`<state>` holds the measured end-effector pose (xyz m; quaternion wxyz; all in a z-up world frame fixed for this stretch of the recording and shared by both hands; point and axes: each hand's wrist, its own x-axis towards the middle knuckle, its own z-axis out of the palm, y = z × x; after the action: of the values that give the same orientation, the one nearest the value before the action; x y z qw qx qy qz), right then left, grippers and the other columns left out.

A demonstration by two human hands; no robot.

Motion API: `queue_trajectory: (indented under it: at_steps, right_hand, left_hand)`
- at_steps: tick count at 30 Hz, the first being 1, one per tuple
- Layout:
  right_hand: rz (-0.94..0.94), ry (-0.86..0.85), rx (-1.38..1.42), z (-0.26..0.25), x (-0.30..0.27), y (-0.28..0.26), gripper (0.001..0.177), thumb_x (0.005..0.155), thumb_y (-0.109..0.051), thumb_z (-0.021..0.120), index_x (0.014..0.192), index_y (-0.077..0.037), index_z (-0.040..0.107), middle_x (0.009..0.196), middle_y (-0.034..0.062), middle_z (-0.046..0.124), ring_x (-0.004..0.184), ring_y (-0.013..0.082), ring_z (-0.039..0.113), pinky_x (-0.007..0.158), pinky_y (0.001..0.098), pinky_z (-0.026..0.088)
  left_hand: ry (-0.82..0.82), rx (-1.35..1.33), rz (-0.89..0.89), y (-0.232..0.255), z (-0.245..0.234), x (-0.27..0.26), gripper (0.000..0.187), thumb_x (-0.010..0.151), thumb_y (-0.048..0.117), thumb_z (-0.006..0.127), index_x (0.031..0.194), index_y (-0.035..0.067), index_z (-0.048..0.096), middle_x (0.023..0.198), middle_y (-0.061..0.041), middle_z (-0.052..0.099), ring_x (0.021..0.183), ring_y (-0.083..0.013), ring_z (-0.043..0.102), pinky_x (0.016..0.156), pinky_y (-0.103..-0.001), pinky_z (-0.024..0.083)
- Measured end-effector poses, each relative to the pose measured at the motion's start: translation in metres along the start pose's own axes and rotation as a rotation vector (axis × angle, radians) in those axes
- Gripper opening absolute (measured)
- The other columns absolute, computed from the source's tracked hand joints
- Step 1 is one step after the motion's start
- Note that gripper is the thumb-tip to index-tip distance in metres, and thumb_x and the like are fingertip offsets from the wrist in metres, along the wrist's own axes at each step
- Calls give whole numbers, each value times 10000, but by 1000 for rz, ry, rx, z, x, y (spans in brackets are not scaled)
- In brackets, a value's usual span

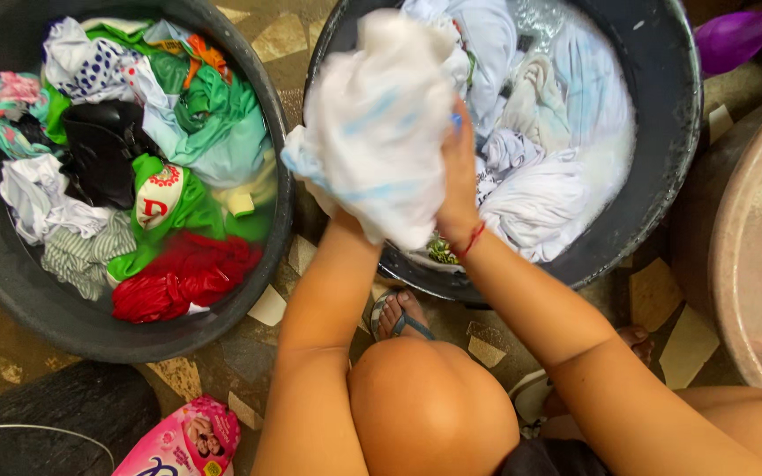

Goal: The person washes white and colored clothes by hand in separate basins using soap and a blue scrubber, then pours liquid detergent onto specific spots.

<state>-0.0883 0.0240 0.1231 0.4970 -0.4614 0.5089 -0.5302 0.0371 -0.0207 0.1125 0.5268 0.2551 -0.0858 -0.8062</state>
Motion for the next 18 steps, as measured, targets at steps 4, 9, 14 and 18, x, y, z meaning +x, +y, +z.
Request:
queue_trajectory:
  at_steps: [4,9,14,18]
  right_hand:
    - [-137,87,-448,2,29,6,455,1116,-285,551,1500,-48,497,1440,204,548,1348,373,485,1191,472,353]
    - [-327,-32,-759,14,-13,-3,433,1035,-260,584,1414,-53,553,1312,268,534,1195,403,470,1084,506,361]
    - [-233,26,-619,5,8,-8,427,1069,-284,550,1430,-56,550,1302,267,553,1191,399,483,1080,495,374]
    - [-98,98,-526,-8,18,12,412,1121,-291,501,1452,-48,534,1296,238,575,1233,382,503,1110,471,376]
  left_hand:
    - [101,45,-51,-52,-2,-9,402,1114,337,474,1357,32,575,1258,-135,610,1155,-233,579,1007,-340,488]
    - [37,2,-28,-31,-6,1,410,1121,349,477,1374,38,563,1279,-132,592,1176,-232,562,1022,-338,477]
    - [0,-36,-77,-47,-15,-13,419,1128,362,481,1392,44,550,1300,-129,574,1197,-231,545,1036,-337,466]
    - [-3,-67,-126,-59,-25,-8,427,1133,372,483,1406,48,540,1318,-127,559,1213,-230,532,1048,-336,458]
